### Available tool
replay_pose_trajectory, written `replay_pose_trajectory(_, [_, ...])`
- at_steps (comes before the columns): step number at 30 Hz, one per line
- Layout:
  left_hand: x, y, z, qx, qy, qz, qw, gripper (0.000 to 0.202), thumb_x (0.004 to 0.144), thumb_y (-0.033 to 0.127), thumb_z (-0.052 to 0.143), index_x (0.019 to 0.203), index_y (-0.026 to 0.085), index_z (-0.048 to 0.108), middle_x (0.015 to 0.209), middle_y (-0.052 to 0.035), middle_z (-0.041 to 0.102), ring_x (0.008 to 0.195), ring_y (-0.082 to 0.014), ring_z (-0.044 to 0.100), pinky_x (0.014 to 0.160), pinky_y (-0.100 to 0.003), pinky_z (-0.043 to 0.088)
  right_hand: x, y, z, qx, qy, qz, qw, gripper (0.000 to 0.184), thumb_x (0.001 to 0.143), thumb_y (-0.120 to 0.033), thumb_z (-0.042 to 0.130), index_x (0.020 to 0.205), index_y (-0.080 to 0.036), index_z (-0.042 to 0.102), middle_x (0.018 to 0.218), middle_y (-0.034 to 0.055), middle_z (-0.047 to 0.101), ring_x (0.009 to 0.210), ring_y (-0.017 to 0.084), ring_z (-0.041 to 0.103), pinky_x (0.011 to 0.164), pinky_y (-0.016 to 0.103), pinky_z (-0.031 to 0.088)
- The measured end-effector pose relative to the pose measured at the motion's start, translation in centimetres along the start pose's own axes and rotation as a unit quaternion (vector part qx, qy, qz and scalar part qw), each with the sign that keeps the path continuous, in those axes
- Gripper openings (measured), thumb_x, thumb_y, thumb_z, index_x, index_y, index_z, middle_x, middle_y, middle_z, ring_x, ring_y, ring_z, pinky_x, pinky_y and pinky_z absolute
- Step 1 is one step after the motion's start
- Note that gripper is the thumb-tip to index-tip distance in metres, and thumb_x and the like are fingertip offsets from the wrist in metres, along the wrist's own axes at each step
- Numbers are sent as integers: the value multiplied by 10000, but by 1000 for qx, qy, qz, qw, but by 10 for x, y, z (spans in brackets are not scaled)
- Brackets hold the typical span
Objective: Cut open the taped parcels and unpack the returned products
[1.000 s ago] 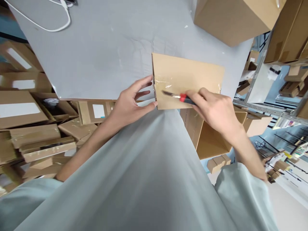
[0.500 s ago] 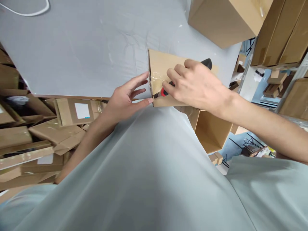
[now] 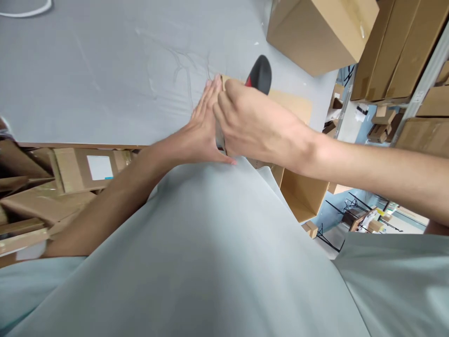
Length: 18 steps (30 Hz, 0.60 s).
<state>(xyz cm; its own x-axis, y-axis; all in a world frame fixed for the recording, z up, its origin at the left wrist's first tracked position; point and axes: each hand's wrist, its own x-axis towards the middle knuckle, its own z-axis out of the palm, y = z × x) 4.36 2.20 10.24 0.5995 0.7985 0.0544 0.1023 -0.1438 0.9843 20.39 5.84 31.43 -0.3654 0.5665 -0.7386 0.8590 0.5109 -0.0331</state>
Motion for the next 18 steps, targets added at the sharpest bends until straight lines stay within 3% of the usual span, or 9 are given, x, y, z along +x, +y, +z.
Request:
replay_pose_trajectory(2, [6, -7, 2, 8, -17, 6, 1000, 1320, 834, 974, 707, 1831, 248, 239, 1929, -4, 206, 1792, -462, -62, 1487, -684, 118, -1, -11, -13, -10, -19, -40, 999, 557, 1194, -243, 241, 1301, -283, 786, 1432, -16, 777, 1522, 319, 602, 957, 487, 618])
replay_pose_trajectory(4, [10, -15, 3, 10, -35, 20, 999, 1454, 793, 1001, 702, 1860, 229, 85, 1955, -34, 44, 1779, -485, -119, 1481, -685, 122, 0, -14, -16, -4, -10, -69, 998, 587, 1187, -230, 208, 1291, -278, 783, 1436, -28, 773, 1541, 315, 583, 1009, 510, 617])
replay_pose_trajectory(7, [16, -21, 1, -11, -53, 28, 998, 1635, 681, 958, 833, 1862, 233, -36, 1942, -95, -153, 1762, -507, -170, 1475, -671, 151, 2, -7, -4, 41, 43, -57, 997, 514, 1208, -359, 286, 1225, -246, 787, 1339, 18, 796, 1464, 350, 654, 1003, 548, 644])
replay_pose_trajectory(12, [28, -12, -10, -32, -80, 10, 996, 1622, 718, 870, 866, 1846, 170, -67, 1942, -151, -102, 1775, -501, -124, 1470, -665, 76, 4, -4, 16, 80, 102, 25, 991, 517, 1205, -459, 325, 1079, -246, 779, 1133, 43, 783, 1321, 349, 730, 929, 588, 659])
replay_pose_trajectory(15, [30, -10, -13, -48, -92, -11, 995, 1486, 799, 894, 775, 1853, 249, -49, 1952, -58, -31, 1778, -490, -115, 1466, -662, 120, 3, -4, 17, 89, 113, 39, 989, 475, 1196, -469, 382, 1038, -245, 769, 1094, 41, 772, 1278, 331, 739, 924, 577, 649])
replay_pose_trajectory(18, [30, -17, -12, -65, -88, -9, 994, 1472, 781, 880, 829, 1857, 325, -8, 1947, -67, -26, 1779, -508, -108, 1449, -715, 142, 6, 9, 14, 74, 125, 44, 988, 456, 1201, -460, 385, 1104, -230, 767, 1155, 52, 781, 1322, 334, 719, 966, 574, 629])
